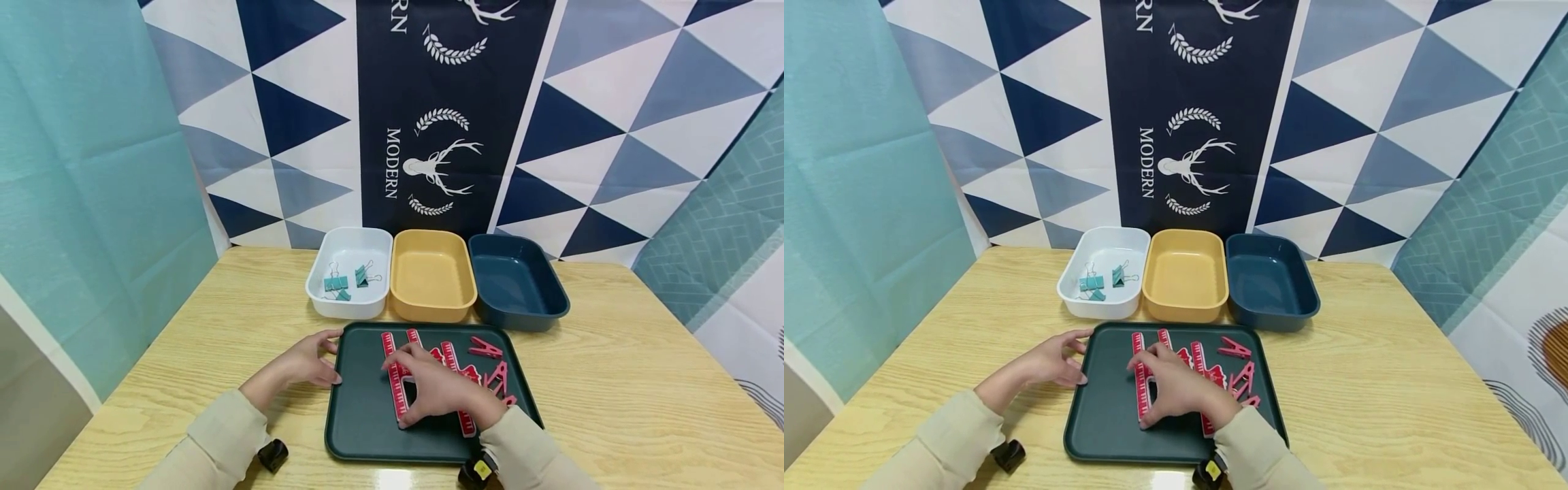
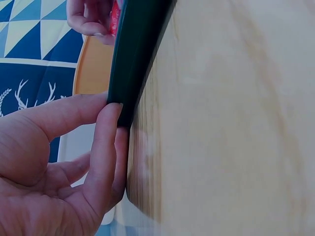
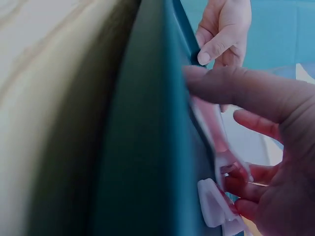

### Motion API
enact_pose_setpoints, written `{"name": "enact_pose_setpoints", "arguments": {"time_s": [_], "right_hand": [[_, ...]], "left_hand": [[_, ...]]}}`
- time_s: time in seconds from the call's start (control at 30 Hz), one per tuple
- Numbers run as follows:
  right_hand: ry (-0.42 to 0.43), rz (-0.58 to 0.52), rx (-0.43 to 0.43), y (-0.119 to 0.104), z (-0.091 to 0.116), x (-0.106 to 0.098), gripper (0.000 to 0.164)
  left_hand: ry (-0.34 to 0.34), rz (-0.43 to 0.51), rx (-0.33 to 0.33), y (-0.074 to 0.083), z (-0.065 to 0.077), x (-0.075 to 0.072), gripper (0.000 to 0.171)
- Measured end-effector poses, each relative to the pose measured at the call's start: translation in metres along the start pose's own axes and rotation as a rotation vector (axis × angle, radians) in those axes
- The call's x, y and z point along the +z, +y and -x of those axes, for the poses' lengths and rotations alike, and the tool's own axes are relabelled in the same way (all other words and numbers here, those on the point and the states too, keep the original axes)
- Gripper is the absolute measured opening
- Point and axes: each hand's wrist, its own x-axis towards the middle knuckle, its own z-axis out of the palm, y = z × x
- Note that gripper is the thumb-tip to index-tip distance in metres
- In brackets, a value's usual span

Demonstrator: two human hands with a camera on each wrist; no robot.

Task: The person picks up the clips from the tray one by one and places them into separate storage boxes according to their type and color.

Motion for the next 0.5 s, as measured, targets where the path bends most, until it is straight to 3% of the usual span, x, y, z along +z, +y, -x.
{"name": "enact_pose_setpoints", "arguments": {"time_s": [0.3, 0.5], "right_hand": [[0.149, -0.11, -0.032, 0.0022, -0.0001, 0.001, 0.048], [0.2, -0.181, -0.01, 0.0025, 0.0004, -0.0006, 0.043]], "left_hand": [[-0.014, -0.003, 0.005, -0.0011, 0.0, -0.0005, 0.086], [-0.012, -0.005, 0.006, -0.0018, -0.0015, -0.0006, 0.085]]}}
